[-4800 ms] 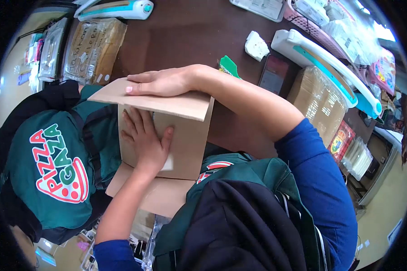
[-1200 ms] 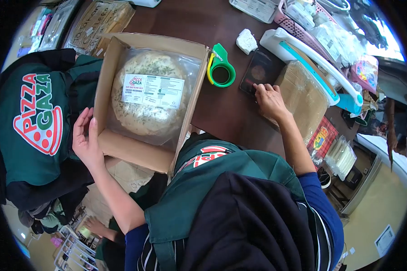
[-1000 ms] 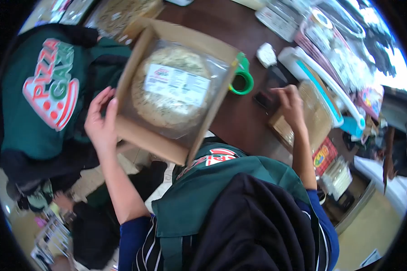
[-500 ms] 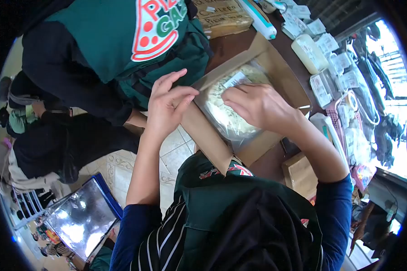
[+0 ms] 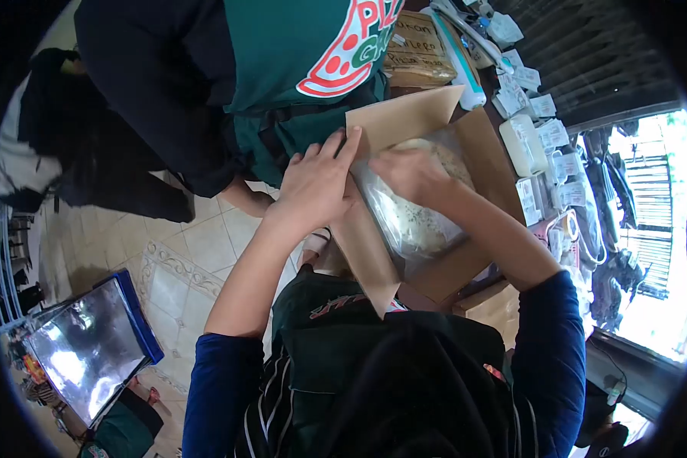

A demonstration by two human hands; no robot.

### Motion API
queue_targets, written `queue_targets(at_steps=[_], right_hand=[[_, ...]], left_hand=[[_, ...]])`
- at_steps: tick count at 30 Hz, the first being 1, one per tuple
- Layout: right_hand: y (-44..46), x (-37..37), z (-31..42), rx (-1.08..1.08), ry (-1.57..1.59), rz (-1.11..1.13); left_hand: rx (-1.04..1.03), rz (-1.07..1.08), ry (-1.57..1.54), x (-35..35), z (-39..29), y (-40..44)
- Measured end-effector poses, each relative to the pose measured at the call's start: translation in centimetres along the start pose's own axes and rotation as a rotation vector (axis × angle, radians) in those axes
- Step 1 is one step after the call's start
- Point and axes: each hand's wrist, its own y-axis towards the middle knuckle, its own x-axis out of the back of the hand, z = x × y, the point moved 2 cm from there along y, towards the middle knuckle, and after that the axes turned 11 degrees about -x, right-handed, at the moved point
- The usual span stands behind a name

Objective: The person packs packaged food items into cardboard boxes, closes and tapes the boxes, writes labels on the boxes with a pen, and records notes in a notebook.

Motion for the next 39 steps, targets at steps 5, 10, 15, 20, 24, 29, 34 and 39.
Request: queue_targets(at_steps=[5, 10, 15, 20, 24, 29, 34, 39], right_hand=[[1.9, 1.6, 0.0, -0.124, 0.265, -0.031], [1.0, -1.9, -0.9, -0.105, 0.149, 0.059], [2.1, 0.8, 0.4, -0.169, 0.229, 0.061], [0.6, -3.7, -0.4, -0.063, 0.063, 0.149], [0.3, -0.4, 1.2, -0.115, 0.263, -0.105], [-1.2, 0.7, 1.7, -0.223, 0.304, -0.091], [-8.1, 6.2, 3.3, -0.206, 0.474, 0.203], [-12.9, 3.3, 3.6, -0.239, 0.421, 0.364]], left_hand=[[-0.011, -0.029, -0.065, -0.6, 0.8, -0.8], [-0.037, -0.07, -0.079, -0.9, 1.1, -0.9], [-0.032, -0.074, -0.086, -1.2, 1.4, -1.1], [-0.088, -0.086, -0.103, -1.1, 0.9, -1.2], [-0.137, -0.181, -0.059, -1.4, 1.3, -1.1], [-0.132, -0.176, -0.02, -0.5, 0.3, -1.0], [-0.188, -0.145, 0.046, 0.3, -0.4, -0.8], [-0.386, -0.038, 0.061, 1.8, -3.0, 0.4]])
